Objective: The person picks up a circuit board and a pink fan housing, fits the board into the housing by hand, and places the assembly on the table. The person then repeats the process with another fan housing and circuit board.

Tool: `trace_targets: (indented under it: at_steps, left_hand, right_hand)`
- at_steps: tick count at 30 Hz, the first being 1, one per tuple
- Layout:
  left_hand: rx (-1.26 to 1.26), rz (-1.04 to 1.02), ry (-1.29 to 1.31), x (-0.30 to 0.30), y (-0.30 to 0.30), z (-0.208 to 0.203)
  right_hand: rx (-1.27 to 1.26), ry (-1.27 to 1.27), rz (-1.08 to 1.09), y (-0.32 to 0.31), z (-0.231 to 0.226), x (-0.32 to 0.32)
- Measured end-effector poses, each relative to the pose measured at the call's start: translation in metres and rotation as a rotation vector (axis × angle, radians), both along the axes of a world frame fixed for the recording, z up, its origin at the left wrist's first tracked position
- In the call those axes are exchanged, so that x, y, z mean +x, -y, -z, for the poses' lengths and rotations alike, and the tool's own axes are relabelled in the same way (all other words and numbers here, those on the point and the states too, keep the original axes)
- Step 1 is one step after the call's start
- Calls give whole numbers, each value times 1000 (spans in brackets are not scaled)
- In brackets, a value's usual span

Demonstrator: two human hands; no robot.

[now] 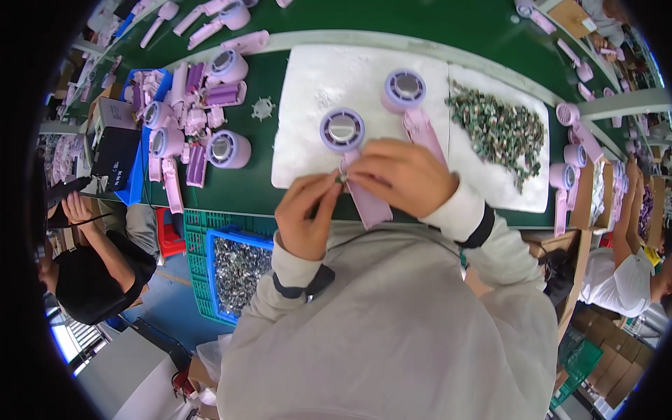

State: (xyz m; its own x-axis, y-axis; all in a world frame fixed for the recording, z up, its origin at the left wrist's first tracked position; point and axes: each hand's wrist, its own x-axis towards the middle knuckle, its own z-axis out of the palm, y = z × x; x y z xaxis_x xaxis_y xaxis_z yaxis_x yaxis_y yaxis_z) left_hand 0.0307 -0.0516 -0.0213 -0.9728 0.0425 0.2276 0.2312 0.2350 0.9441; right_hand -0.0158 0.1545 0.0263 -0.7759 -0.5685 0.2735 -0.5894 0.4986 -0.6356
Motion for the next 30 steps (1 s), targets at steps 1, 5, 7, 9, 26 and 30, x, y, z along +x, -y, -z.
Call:
trace_targets:
  at_steps: [1,5,7,9,26,30]
  left_hand:
    - [5,-6,-28,0,0,-1]
    - [6,0,11,5,3,0]
    - [-17,-5,-20,4,2,-2]
    - [-20,8,-47,3,1,-2]
    - [-128,101,-128,-2,16,-5]
    - [-115,73,-225,-1,14,-4]
  right_hand:
    - [-14,-21,17,0,2,1]
    - [-26,-36,7,1,4,5]
    - [3,-102,1,1,2,4]
    - [54,-183,-6,1,-1,4]
    - [166,-272,-96,4,-1,6]
    - [54,-200,3,14,0,17]
